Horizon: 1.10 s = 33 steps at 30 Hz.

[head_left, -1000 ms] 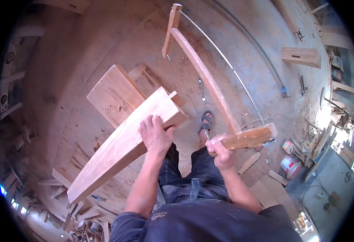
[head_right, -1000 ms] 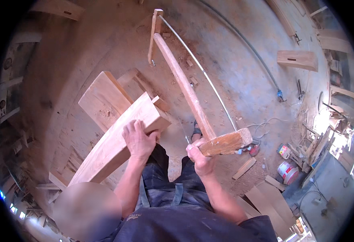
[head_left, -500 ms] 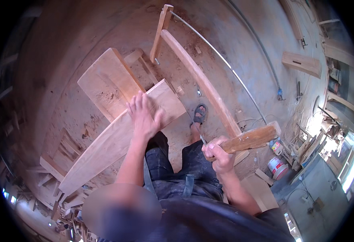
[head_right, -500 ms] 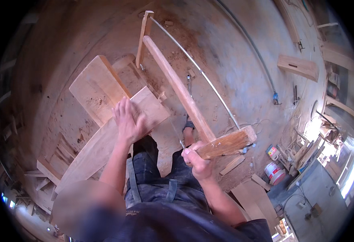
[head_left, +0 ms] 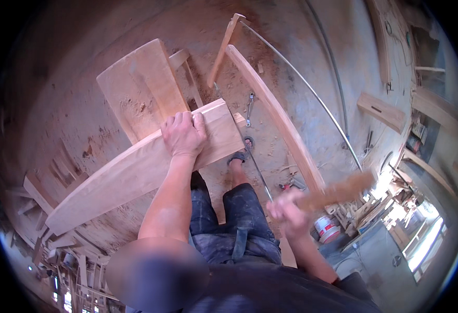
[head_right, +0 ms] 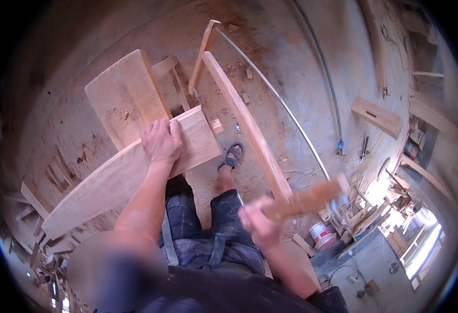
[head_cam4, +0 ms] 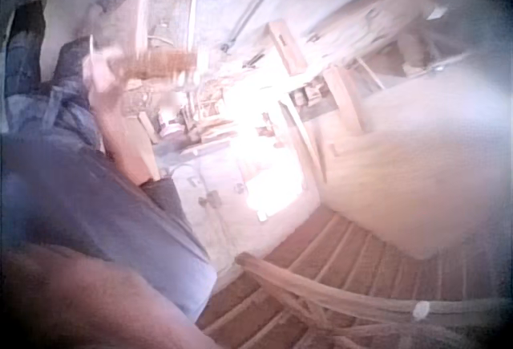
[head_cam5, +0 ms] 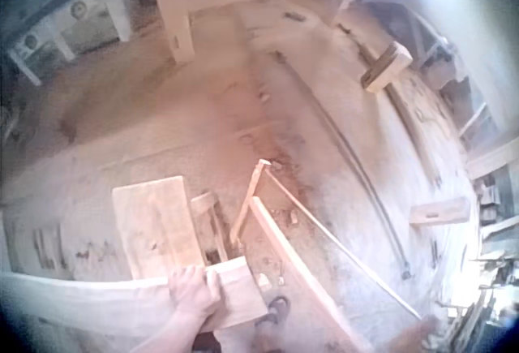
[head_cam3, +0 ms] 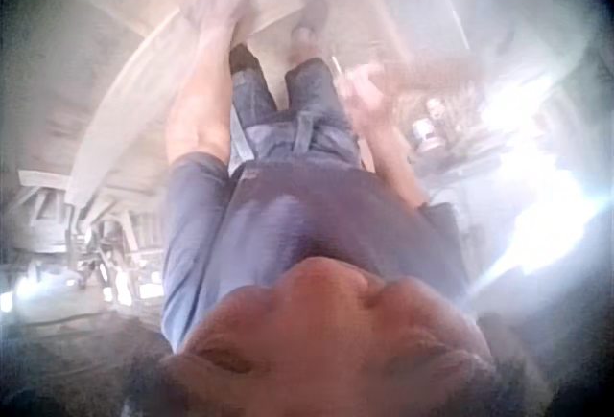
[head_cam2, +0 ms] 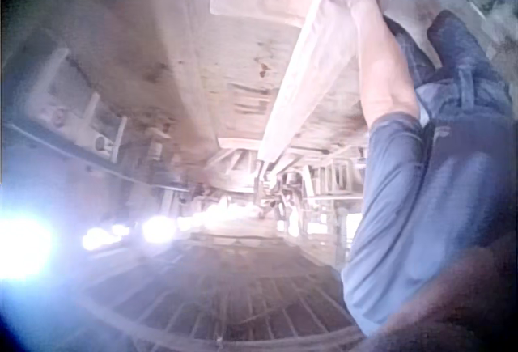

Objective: The person uses a bow saw to cut a wooden plank resting on a workbench. They reposition the plank and continue sawing through different sections. After cutting, the person walks to a table, picks up a small wooden piece, and places it into a red plastic basket.

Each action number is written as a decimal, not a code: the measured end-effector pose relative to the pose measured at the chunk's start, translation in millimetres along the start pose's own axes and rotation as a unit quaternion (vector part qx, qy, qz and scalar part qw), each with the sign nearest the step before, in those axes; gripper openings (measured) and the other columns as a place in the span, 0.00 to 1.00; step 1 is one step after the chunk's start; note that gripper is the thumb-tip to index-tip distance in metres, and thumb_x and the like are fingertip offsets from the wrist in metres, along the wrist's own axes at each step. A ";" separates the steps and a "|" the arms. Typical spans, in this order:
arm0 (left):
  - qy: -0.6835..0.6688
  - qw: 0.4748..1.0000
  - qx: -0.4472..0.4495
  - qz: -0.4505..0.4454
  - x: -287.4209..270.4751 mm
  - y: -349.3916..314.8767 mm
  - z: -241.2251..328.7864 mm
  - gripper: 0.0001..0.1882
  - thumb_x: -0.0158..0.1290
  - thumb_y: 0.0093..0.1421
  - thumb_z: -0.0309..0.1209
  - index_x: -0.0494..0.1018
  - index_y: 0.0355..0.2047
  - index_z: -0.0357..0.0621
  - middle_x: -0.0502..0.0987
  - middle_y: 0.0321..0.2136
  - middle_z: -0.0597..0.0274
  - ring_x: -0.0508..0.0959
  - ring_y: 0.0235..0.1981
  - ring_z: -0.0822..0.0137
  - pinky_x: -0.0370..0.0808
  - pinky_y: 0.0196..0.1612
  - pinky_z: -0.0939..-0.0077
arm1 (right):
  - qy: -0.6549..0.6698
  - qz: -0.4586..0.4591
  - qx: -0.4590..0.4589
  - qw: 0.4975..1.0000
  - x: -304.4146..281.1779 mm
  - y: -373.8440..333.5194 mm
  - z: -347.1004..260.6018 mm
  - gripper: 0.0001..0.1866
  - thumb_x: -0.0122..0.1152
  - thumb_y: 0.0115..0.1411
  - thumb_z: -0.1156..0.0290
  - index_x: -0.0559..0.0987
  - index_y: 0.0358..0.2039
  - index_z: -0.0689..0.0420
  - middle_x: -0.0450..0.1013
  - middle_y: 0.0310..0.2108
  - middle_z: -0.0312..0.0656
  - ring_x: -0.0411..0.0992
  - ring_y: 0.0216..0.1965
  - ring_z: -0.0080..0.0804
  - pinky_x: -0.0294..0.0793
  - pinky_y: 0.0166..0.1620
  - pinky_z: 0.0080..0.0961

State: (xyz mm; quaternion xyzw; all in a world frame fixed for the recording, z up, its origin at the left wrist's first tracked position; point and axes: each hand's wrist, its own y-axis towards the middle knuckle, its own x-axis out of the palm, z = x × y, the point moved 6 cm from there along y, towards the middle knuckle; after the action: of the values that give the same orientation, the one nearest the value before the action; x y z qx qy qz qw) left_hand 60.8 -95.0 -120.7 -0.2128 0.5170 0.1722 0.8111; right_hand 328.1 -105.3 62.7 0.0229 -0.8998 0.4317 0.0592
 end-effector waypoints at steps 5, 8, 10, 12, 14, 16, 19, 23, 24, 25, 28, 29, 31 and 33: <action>0.007 1.000 -0.002 -0.003 0.0 4.3 -0.1 0.15 0.51 0.61 0.43 0.75 0.26 0.46 0.79 0.29 0.59 0.76 0.36 0.56 0.68 0.45 0.59 | -0.041 0.031 0.008 0.999 18.5 46.8 8.9 0.11 0.54 0.61 0.78 0.65 0.23 0.54 0.62 0.17 0.35 0.61 0.19 0.26 0.69 0.33 0.34; 0.030 0.999 -0.014 0.001 0.4 0.4 -5.5 0.15 0.52 0.61 0.44 0.75 0.26 0.46 0.78 0.29 0.59 0.76 0.36 0.56 0.68 0.45 0.59 | -0.063 0.008 0.010 0.998 12.1 10.5 -7.2 0.12 0.56 0.60 0.78 0.64 0.23 0.54 0.62 0.17 0.35 0.62 0.18 0.25 0.66 0.28 0.29; 0.024 1.000 -0.014 0.004 0.7 1.9 -5.9 0.15 0.52 0.60 0.44 0.76 0.26 0.46 0.78 0.29 0.59 0.76 0.35 0.57 0.68 0.44 0.60 | -0.089 -0.038 -0.010 0.995 8.9 -20.9 -24.2 0.12 0.54 0.61 0.77 0.65 0.22 0.52 0.62 0.17 0.34 0.61 0.20 0.25 0.70 0.34 0.34; 0.021 1.000 -0.012 0.003 -1.5 1.7 -4.6 0.16 0.52 0.60 0.45 0.76 0.26 0.47 0.78 0.29 0.60 0.76 0.36 0.57 0.68 0.44 0.60 | -0.045 -0.014 0.014 0.999 5.9 -13.9 -16.2 0.11 0.54 0.60 0.77 0.64 0.22 0.52 0.61 0.17 0.34 0.60 0.19 0.25 0.70 0.34 0.33; 0.020 1.000 -0.008 0.004 -2.7 1.9 -0.6 0.16 0.53 0.60 0.45 0.76 0.26 0.47 0.78 0.29 0.59 0.76 0.36 0.57 0.68 0.43 0.60 | -0.020 0.024 0.034 0.999 11.6 15.5 -3.8 0.11 0.54 0.59 0.77 0.64 0.22 0.52 0.60 0.16 0.34 0.60 0.18 0.25 0.70 0.32 0.32; 0.015 1.000 -0.011 -0.010 3.0 -2.5 -1.5 0.16 0.53 0.60 0.45 0.76 0.26 0.47 0.78 0.28 0.59 0.76 0.35 0.57 0.68 0.43 0.60 | -0.052 0.049 0.007 0.997 36.4 82.9 22.2 0.12 0.54 0.60 0.76 0.64 0.22 0.51 0.59 0.15 0.33 0.58 0.16 0.23 0.66 0.28 0.29; 0.017 1.000 -0.012 -0.004 1.0 3.8 -1.5 0.16 0.53 0.59 0.45 0.76 0.25 0.47 0.78 0.27 0.59 0.76 0.35 0.57 0.67 0.43 0.61 | -0.137 0.040 -0.045 0.989 57.3 144.4 27.0 0.14 0.54 0.62 0.74 0.62 0.22 0.51 0.57 0.15 0.31 0.56 0.16 0.21 0.60 0.23 0.28; 0.016 1.000 -0.019 -0.006 2.2 2.4 -8.2 0.16 0.53 0.59 0.45 0.77 0.25 0.46 0.78 0.27 0.59 0.76 0.35 0.57 0.67 0.43 0.61 | -0.102 -0.011 0.018 0.995 26.7 79.9 19.3 0.14 0.53 0.60 0.75 0.61 0.20 0.51 0.57 0.14 0.32 0.54 0.15 0.23 0.59 0.22 0.29; 0.013 1.000 -0.019 0.000 1.6 5.2 -9.7 0.16 0.53 0.59 0.45 0.77 0.25 0.46 0.78 0.27 0.59 0.76 0.35 0.57 0.67 0.43 0.60 | -0.066 -0.009 0.035 0.997 16.6 37.2 7.0 0.13 0.53 0.59 0.76 0.61 0.20 0.51 0.57 0.14 0.32 0.54 0.15 0.24 0.59 0.23 0.30; 0.009 1.000 -0.018 -0.003 1.9 3.5 -9.1 0.16 0.53 0.59 0.45 0.77 0.25 0.46 0.78 0.27 0.59 0.76 0.35 0.56 0.67 0.43 0.60 | -0.071 0.021 0.036 0.997 16.8 3.5 -11.5 0.13 0.52 0.58 0.76 0.61 0.20 0.51 0.56 0.14 0.32 0.53 0.15 0.25 0.59 0.24 0.31; 0.004 1.000 -0.018 -0.008 -0.8 1.9 -6.9 0.16 0.53 0.59 0.45 0.76 0.25 0.46 0.78 0.27 0.60 0.76 0.35 0.57 0.67 0.43 0.59 | 0.013 0.004 0.044 0.999 15.0 -1.2 -10.8 0.12 0.52 0.58 0.76 0.62 0.20 0.52 0.56 0.15 0.33 0.54 0.16 0.27 0.65 0.28 0.36; 0.005 1.000 -0.021 -0.008 -0.3 3.3 -7.2 0.16 0.52 0.59 0.45 0.76 0.25 0.46 0.78 0.28 0.60 0.76 0.35 0.57 0.67 0.44 0.59 | 0.056 -0.024 0.048 0.997 10.0 12.1 -0.5 0.12 0.52 0.58 0.76 0.63 0.20 0.52 0.57 0.15 0.33 0.55 0.16 0.27 0.67 0.29 0.38; -0.006 1.000 -0.019 -0.021 5.4 4.1 -6.0 0.16 0.52 0.59 0.45 0.76 0.25 0.46 0.78 0.28 0.60 0.76 0.36 0.57 0.67 0.44 0.59 | -0.068 0.152 0.041 0.985 1.7 77.3 35.2 0.12 0.53 0.59 0.74 0.64 0.20 0.52 0.57 0.15 0.34 0.55 0.16 0.27 0.70 0.32 0.38; -0.005 1.000 -0.018 -0.021 3.9 7.3 -4.9 0.16 0.52 0.59 0.45 0.76 0.26 0.46 0.78 0.29 0.60 0.76 0.37 0.57 0.67 0.44 0.59 | -0.074 0.089 -0.017 0.993 47.1 137.4 30.6 0.12 0.55 0.59 0.73 0.65 0.20 0.52 0.59 0.15 0.34 0.57 0.16 0.26 0.70 0.32 0.36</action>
State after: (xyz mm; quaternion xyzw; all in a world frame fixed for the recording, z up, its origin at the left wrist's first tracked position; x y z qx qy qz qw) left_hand 54.9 -91.1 -127.3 -0.2372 0.5048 0.1658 0.8133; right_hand 266.1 -42.7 -56.7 -0.0264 -0.9073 0.4171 -0.0464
